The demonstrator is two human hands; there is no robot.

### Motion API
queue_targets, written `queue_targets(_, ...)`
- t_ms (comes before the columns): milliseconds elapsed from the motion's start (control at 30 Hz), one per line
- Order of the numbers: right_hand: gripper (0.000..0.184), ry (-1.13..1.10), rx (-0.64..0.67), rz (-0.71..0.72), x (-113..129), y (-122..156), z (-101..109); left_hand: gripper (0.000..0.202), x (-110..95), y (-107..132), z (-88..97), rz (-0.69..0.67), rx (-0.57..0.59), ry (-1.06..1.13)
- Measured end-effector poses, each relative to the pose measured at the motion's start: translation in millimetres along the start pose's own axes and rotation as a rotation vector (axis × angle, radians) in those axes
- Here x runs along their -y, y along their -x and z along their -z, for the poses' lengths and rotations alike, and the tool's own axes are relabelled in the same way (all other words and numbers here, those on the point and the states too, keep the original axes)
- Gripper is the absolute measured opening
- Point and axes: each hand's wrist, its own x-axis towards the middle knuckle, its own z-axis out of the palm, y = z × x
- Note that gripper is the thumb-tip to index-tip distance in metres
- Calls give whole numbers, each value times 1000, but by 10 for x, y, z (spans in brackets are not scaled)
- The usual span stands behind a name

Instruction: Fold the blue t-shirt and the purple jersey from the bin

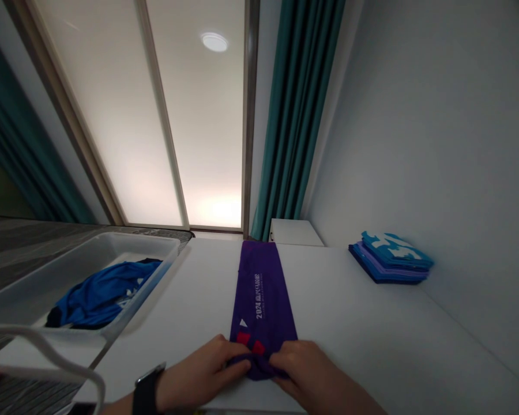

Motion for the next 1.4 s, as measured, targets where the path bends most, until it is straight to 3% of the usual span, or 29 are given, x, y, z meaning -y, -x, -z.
queue_targets(200, 14, -344, 211, 59, -153, -252, 546, 42, 4, -132, 137, 111, -115, 189)
queue_targets(400, 19, -515, 230, 4, -482, -748, 717, 43, 230, -544, 350, 150, -149, 559)
queue_targets(600, 19, -457, 183, -76, -816, -1183, 643, 45, 581, -975, 491, 246, -204, 583)
queue_targets(667, 13, -386, 109, -78, -897, -1292, 577, 44, 709, -1088, 513, 266, -228, 458)
queue_targets(833, 11, -236, 4, -222, -995, -1430, 371, 26, 914, -1184, 497, 259, -376, -107)
queue_targets(933, 13, -205, -18, -247, -1007, -1435, 271, 24, 964, -1149, 436, 323, -425, -246)
queue_targets(1100, 11, -115, -59, -249, -1025, -1416, 168, 25, 1013, -1121, 377, 296, -440, -208)
queue_targets(1233, 10, -92, -60, -265, -1023, -1415, 144, 32, 1071, -1088, 476, 214, -443, 11)
queue_targets(1400, 16, -69, -104, -278, -955, -1408, 108, 41, 1166, -1012, 581, 262, -398, 265)
